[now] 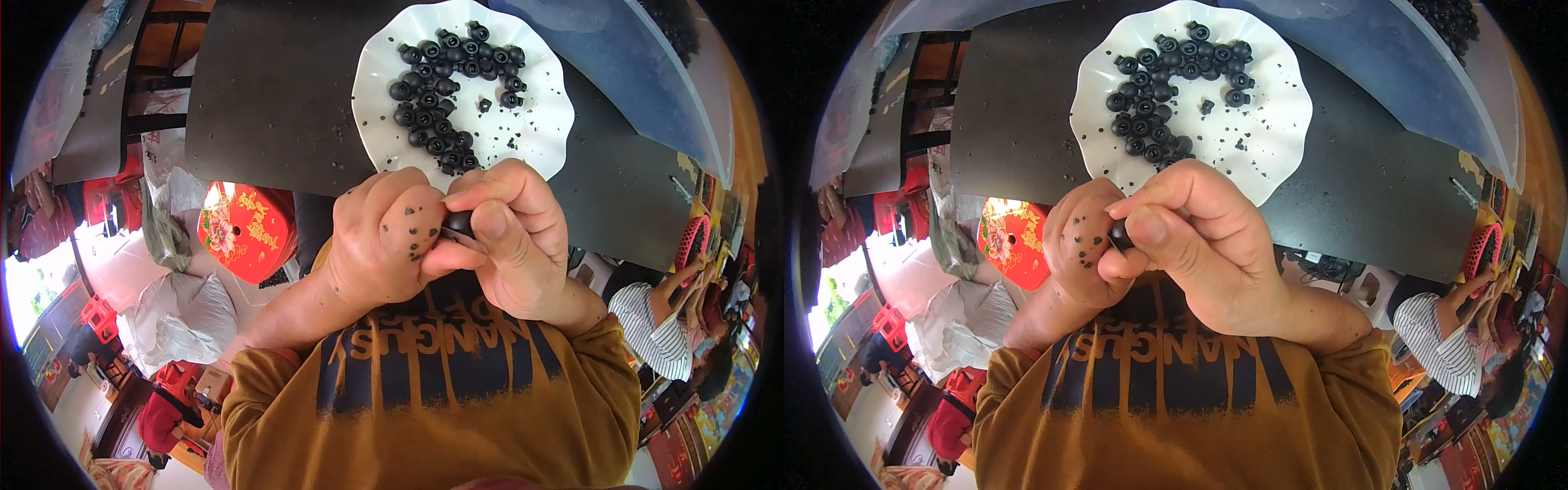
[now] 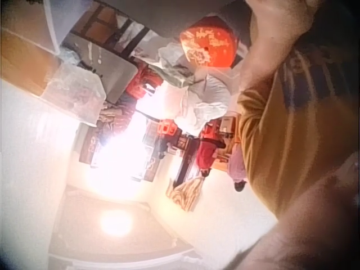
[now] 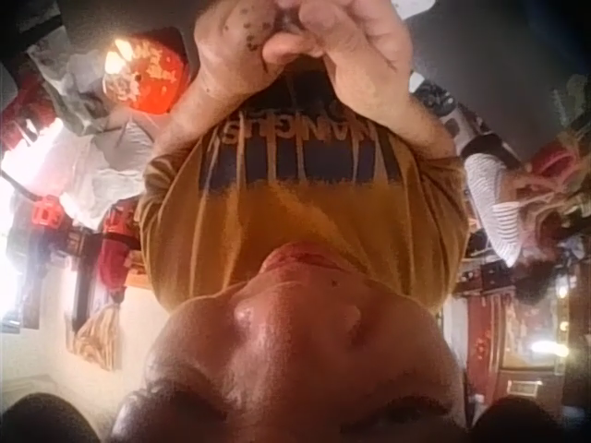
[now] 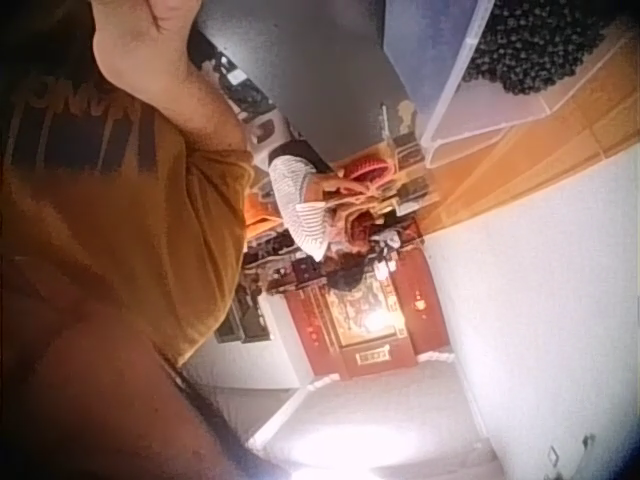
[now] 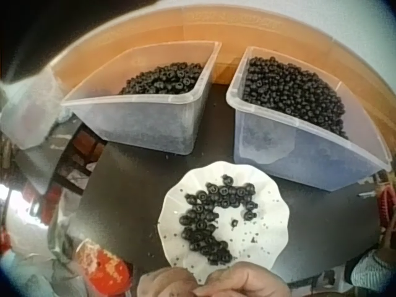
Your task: The person trims small black plastic parts with a handheld trimming tool.
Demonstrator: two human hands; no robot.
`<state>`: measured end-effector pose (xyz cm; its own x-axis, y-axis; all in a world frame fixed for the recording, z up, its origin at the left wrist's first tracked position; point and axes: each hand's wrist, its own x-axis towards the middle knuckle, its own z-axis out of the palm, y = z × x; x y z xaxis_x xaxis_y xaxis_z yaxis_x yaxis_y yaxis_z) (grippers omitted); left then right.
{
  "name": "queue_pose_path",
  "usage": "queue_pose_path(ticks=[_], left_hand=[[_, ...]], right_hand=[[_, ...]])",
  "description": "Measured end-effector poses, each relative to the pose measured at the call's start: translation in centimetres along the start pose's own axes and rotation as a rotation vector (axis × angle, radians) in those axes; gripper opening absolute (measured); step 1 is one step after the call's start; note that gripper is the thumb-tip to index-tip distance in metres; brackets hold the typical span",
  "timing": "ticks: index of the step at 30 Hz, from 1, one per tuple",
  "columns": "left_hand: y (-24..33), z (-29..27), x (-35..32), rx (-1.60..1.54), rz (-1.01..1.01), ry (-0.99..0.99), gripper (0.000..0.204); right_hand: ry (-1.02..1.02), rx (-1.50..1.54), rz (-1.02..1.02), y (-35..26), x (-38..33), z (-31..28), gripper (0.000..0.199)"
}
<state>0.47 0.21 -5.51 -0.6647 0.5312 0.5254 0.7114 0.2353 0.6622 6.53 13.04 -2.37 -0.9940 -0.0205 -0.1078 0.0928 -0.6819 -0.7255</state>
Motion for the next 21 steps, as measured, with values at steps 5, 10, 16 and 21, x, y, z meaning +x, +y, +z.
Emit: queue_pose_path(ticks=[5, 10, 16, 21], left_hand=[[0.2, -1.2, -0.2, -0.313, -0.186, -0.017, 0.046], [-0.8, -2.8, -1.8, -0.675, -0.564, 0.062, 0.053], [-0.4, -3.2, -2.8, -0.952, -0.746, 0.024, 0.051], [-0.3, -3.2, -3.3, -1.054, -0.726, -0.045, 0.044]], right_hand=[[0.022, 0.0, 0.033, -0.2, 0.4, -0.2, 0.018], [-0.025, -0.133, -0.043, -1.2, 1.0, -0.1, 0.019], [-0.166, -0.571, -0.597, -5.3, 7.4, 0.2, 0.018], [0.081, -0.99, -0.762, -9.6, 13.9, 3.3, 0.034]])
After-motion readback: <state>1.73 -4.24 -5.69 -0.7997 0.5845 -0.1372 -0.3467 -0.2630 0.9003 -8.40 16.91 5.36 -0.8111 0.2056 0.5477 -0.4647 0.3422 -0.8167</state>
